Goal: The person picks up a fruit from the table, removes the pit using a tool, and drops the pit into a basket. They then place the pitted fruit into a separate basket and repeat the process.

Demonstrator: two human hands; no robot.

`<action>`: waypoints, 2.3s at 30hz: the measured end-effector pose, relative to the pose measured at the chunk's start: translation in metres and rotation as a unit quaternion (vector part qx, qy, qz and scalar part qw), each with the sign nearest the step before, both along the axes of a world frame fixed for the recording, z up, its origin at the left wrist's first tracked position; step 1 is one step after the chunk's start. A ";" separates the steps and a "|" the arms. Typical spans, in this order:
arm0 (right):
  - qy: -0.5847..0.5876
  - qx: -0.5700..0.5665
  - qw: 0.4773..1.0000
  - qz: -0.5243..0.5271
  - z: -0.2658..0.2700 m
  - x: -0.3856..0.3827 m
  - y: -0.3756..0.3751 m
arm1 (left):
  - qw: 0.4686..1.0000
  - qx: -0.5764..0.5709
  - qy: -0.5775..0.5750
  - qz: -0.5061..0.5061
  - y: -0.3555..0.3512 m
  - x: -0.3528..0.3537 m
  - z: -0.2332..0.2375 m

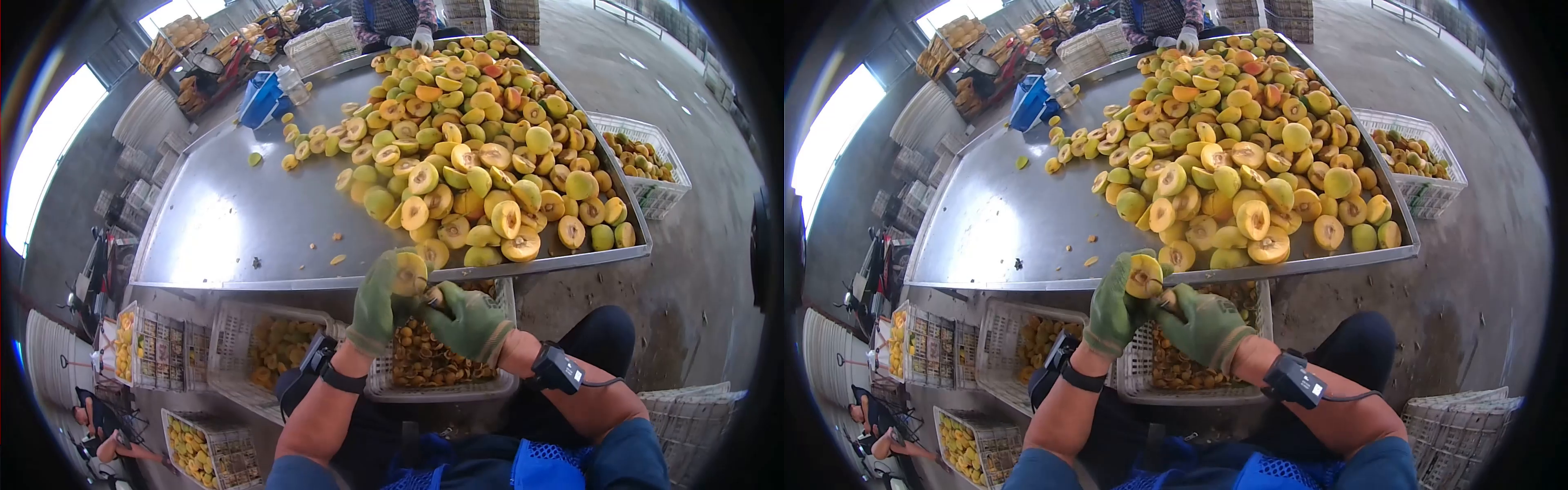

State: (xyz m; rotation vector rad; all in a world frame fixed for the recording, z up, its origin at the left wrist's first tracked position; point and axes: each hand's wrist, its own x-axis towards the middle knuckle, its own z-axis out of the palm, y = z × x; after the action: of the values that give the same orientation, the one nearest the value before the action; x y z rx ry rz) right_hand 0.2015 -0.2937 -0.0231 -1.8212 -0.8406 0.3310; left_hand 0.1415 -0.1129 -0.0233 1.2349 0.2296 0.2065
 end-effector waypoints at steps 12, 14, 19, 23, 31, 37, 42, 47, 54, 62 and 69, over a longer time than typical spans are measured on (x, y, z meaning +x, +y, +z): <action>-0.068 -0.073 0.995 0.010 0.014 0.001 -0.008 | 1.000 -0.019 0.016 -0.009 -0.008 -0.003 0.005; -0.074 -0.107 0.991 0.013 0.017 0.003 -0.012 | 1.000 -0.006 0.016 0.006 -0.016 -0.001 0.009; -0.085 -0.188 0.978 0.031 0.021 0.006 -0.016 | 0.995 0.096 0.034 0.007 -0.019 0.000 0.006; -0.122 -0.192 0.974 0.021 0.006 0.006 -0.014 | 0.981 0.187 0.056 0.007 -0.023 0.001 0.002; -0.074 -0.245 0.966 0.048 0.001 0.008 -0.010 | 0.873 0.480 -0.080 0.024 -0.017 0.004 -0.015; 0.000 -0.253 0.964 0.083 0.025 0.010 -0.009 | 0.774 0.622 -0.089 0.075 -0.025 -0.001 -0.011; -0.063 -0.254 0.963 0.055 0.008 0.006 -0.006 | 0.825 0.559 -0.051 0.070 -0.026 0.000 -0.010; -0.048 -0.216 0.974 0.053 -0.005 0.006 -0.005 | 0.847 0.526 -0.024 0.071 -0.032 -0.002 -0.004; -0.002 -0.227 0.971 0.078 0.000 0.007 0.002 | 0.823 0.553 -0.051 0.121 -0.031 -0.006 -0.012; -0.040 -0.265 0.957 0.109 0.010 0.016 -0.004 | 0.836 0.544 -0.013 0.062 -0.028 -0.008 -0.002; 0.027 -0.204 0.975 0.083 0.002 0.002 -0.001 | 0.875 0.467 -0.018 0.125 -0.037 -0.010 -0.005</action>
State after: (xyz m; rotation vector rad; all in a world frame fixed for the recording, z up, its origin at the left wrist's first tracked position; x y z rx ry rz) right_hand 0.2034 -0.2951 -0.0207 -2.1113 -0.9399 0.7001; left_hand 0.1312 -0.1503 -0.0286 2.1637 0.2661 0.6125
